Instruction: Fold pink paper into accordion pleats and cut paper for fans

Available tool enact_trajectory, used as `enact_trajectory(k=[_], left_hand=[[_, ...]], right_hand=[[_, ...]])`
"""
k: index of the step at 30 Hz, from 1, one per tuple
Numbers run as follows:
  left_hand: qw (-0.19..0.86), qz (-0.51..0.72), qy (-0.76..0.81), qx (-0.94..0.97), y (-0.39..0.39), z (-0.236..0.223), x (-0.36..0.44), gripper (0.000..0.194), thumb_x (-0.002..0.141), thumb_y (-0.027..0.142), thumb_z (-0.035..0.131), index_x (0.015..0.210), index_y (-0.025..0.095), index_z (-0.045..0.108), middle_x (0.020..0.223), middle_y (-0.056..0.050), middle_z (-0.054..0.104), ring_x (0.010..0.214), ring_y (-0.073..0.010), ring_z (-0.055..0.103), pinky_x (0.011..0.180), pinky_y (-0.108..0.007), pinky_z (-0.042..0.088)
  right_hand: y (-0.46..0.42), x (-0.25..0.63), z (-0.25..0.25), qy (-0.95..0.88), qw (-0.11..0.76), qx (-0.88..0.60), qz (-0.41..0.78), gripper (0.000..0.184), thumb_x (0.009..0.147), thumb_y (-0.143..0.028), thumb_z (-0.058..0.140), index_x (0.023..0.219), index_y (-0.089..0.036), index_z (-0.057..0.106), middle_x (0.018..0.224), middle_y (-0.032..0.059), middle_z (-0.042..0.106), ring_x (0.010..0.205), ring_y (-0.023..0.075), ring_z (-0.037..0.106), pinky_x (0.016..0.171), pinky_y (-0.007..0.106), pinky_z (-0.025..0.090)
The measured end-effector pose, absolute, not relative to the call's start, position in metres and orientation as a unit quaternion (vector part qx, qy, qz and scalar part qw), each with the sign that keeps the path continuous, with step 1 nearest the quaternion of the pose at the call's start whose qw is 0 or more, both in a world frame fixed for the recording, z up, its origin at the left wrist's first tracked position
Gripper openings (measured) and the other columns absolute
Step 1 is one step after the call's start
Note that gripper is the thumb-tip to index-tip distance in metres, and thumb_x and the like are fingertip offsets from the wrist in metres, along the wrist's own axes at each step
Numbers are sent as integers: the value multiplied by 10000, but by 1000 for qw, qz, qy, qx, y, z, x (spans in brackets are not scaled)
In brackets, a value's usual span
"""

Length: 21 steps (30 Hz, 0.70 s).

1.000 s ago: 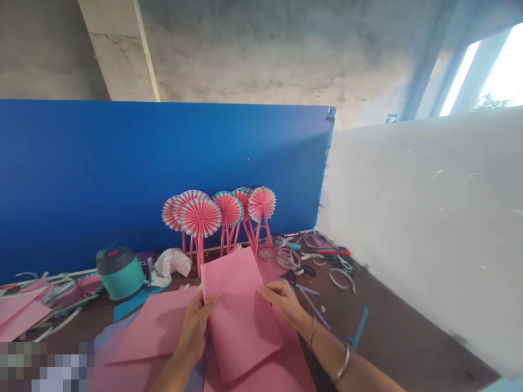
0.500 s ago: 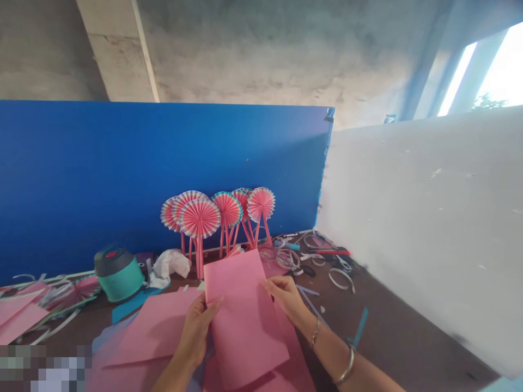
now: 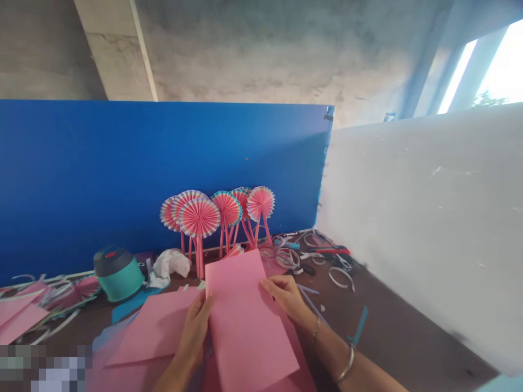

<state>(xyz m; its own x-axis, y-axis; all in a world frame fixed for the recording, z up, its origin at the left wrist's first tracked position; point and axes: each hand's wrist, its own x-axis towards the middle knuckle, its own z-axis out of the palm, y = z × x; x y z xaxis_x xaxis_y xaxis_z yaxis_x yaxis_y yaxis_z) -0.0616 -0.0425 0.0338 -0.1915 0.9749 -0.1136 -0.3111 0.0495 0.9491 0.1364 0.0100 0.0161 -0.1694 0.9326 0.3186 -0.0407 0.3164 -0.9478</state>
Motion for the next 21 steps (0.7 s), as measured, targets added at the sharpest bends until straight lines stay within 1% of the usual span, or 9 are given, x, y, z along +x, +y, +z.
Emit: enact_trajectory(k=[3,7,11,14,19,21], left_hand=[[519,615,494,330,-41,31,-62,493,530,489,766,906,178,696,897,-76,733,919,-286,648,751,-340,510],[549,620,472,302,-36,20,-65,493,540,469,764,927,175,686,869,-63,734,899,-270,659,751,-339,505],[573,612,466,284,-34,18,-66,471,535,442,771,912,174,682,865,-58,734,900,-265,659,752,-334,503],[544,620,485,291,-37,25,-65,449,544,445,760,898,180,685,911,-68,730,941,-273,644,772,-341,497],[471,632,520,329,-44,40,-65,395,541,451,764,843,206,698,1022,-60,707,1093,-299,562,815,-324,474],[465,630,520,341,-44,41,-65,419,551,476,756,865,204,696,1028,-60,703,1091,-302,561,804,-318,473]], right_hand=[[9,136,15,-614,530,-365,458,545,719,-582,592,425,-176,380,450,-53,276,452,63,244,444,236,188],[9,135,13,-614,518,-364,471,553,719,-579,589,417,-179,356,446,-56,258,444,61,245,445,238,186],[8,135,14,-620,514,-370,462,541,720,-571,588,419,-175,374,440,-55,275,444,60,240,448,238,191],[7,135,17,-622,513,-370,462,553,718,-573,589,409,-179,355,434,-57,263,441,59,230,448,238,195],[7,135,16,-629,509,-363,462,559,729,-589,576,410,-177,373,433,-49,285,444,66,256,449,240,204],[7,135,14,-630,511,-364,457,566,731,-597,572,410,-178,367,433,-49,278,446,67,252,446,239,204]])
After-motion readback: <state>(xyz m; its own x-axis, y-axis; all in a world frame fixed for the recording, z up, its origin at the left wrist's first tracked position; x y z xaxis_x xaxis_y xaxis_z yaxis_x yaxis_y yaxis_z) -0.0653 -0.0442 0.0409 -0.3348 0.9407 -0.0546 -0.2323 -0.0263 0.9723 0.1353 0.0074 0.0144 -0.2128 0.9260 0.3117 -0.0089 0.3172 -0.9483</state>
